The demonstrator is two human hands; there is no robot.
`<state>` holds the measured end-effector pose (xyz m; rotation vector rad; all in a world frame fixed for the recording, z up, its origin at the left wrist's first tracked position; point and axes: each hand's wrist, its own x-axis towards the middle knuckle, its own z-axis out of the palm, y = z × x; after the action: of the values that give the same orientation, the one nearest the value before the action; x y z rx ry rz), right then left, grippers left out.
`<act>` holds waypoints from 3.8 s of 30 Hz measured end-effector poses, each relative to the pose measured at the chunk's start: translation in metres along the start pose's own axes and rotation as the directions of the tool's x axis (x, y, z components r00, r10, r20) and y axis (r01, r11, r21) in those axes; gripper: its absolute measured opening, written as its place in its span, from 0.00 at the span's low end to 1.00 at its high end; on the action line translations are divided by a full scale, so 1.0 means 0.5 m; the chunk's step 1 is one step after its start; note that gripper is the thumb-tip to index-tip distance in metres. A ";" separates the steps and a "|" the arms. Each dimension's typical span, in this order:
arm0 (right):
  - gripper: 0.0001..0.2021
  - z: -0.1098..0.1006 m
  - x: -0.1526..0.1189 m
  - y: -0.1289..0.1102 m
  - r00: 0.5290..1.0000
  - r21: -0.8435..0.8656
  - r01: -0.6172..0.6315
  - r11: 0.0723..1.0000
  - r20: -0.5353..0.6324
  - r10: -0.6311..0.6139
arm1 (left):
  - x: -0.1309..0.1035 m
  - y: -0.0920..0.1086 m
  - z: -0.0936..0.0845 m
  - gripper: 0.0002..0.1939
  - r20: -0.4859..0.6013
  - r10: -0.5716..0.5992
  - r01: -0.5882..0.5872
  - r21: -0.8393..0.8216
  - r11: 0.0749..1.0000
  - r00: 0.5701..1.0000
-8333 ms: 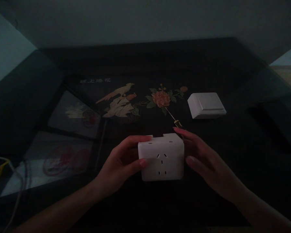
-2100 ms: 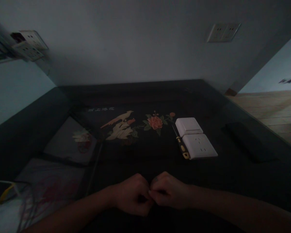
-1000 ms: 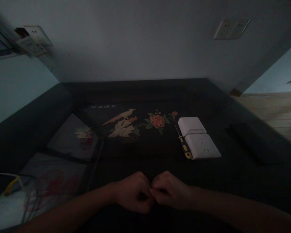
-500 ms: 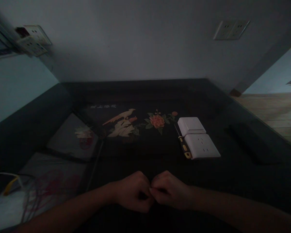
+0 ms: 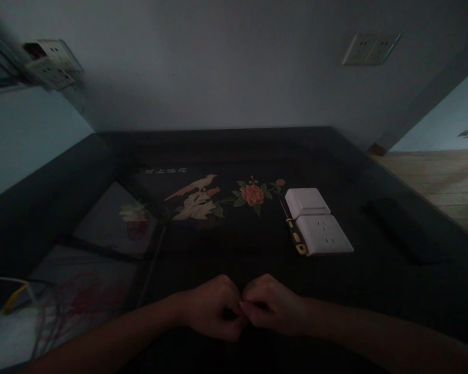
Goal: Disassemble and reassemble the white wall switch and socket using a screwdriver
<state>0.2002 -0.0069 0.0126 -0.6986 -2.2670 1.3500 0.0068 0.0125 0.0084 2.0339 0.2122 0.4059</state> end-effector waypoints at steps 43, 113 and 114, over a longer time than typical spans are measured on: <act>0.14 -0.143 0.011 -0.035 0.980 -0.701 -0.168 0.693 -0.192 0.044 | 0.006 0.008 -0.013 0.22 -0.246 -0.098 0.121 0.082 0.989 0.964; 0.16 -0.351 -0.175 0.053 0.223 0.288 -0.155 0.945 -0.922 0.318 | 0.034 0.028 -0.041 0.20 -0.152 -0.495 0.502 0.013 0.865 0.856; 0.16 -0.358 -0.179 0.071 0.183 0.343 -0.109 0.933 -0.916 0.358 | 0.045 0.034 -0.049 0.16 -0.182 -0.532 0.534 -0.040 0.844 0.827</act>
<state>0.3812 0.0761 0.0531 -1.3739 -0.9367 0.7535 0.0184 0.0319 0.0383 1.8460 0.8824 0.2360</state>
